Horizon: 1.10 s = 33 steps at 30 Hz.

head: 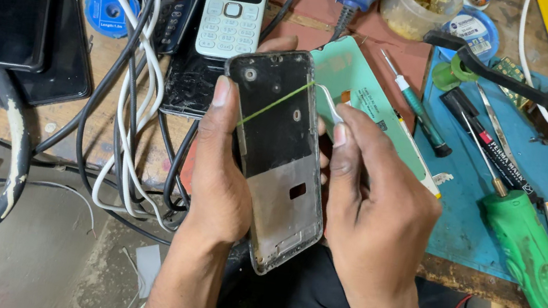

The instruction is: The person holds a disassembled mobile phone chassis and uses a green electric screwdriver to remove screws from the back cover. They then use tweezers to carefully pry and lift the back cover and internal components, working on the device's internal assembly.

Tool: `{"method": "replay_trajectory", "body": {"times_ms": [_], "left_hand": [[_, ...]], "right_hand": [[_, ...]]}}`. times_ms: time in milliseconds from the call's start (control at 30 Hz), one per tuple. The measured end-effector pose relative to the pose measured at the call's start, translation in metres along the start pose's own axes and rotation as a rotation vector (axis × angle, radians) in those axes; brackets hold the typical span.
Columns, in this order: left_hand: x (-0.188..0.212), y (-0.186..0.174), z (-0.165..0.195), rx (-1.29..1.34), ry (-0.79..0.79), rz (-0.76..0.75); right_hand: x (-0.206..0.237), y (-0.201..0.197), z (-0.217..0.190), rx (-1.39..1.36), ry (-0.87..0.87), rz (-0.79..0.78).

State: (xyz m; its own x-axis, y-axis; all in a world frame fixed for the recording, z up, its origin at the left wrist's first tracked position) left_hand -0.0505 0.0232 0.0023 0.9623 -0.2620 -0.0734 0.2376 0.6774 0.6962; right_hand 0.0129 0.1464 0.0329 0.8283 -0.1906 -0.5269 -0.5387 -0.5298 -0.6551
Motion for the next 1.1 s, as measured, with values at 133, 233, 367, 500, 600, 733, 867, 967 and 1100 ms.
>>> {"method": "replay_trajectory", "body": {"times_ms": [133, 233, 367, 500, 600, 733, 867, 967, 1100], "left_hand": [[-0.001, -0.002, -0.001, 0.0, -0.019, 0.048], [0.001, -0.001, 0.0, -0.008, 0.009, 0.013], [0.001, -0.001, 0.0, -0.036, 0.011, 0.003], [0.002, 0.003, 0.003, -0.039, -0.011, 0.004], [0.003, 0.001, 0.003, 0.027, -0.075, 0.145], [-0.001, 0.005, 0.004, -0.022, 0.005, 0.031], [0.001, 0.0, 0.001, -0.059, -0.016, 0.071], [0.001, 0.001, 0.002, -0.066, -0.006, 0.057], [-0.001, 0.002, 0.003, -0.036, -0.018, 0.05]], "right_hand": [[0.016, -0.005, 0.002, 0.05, -0.039, -0.029], [0.034, -0.016, 0.002, 0.041, 0.031, -0.065], [0.03, -0.018, 0.0, 0.029, 0.005, -0.047], [0.004, -0.004, 0.006, 0.046, -0.016, -0.025], [0.004, -0.003, 0.006, 0.029, -0.084, -0.028], [0.044, -0.02, 0.009, 0.053, -0.047, -0.071], [0.088, -0.034, 0.026, 0.017, 0.147, -0.199], [0.099, -0.033, 0.033, 0.043, 0.147, -0.156], [0.102, -0.036, 0.043, -0.067, 0.312, -0.095]]}}
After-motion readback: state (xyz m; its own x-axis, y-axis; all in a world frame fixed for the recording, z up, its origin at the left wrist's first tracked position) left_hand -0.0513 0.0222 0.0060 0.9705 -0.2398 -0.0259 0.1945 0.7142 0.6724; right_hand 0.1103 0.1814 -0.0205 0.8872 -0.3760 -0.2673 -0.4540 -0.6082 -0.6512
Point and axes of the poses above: each hand's wrist, its own x-axis away from the middle knuckle, its own y-axis out of the palm, z = x × y, the point moved 4 cm from there along -x, towards the middle knuckle, and after that the axes turned 1 degree about -y, right-handed, at the moved point
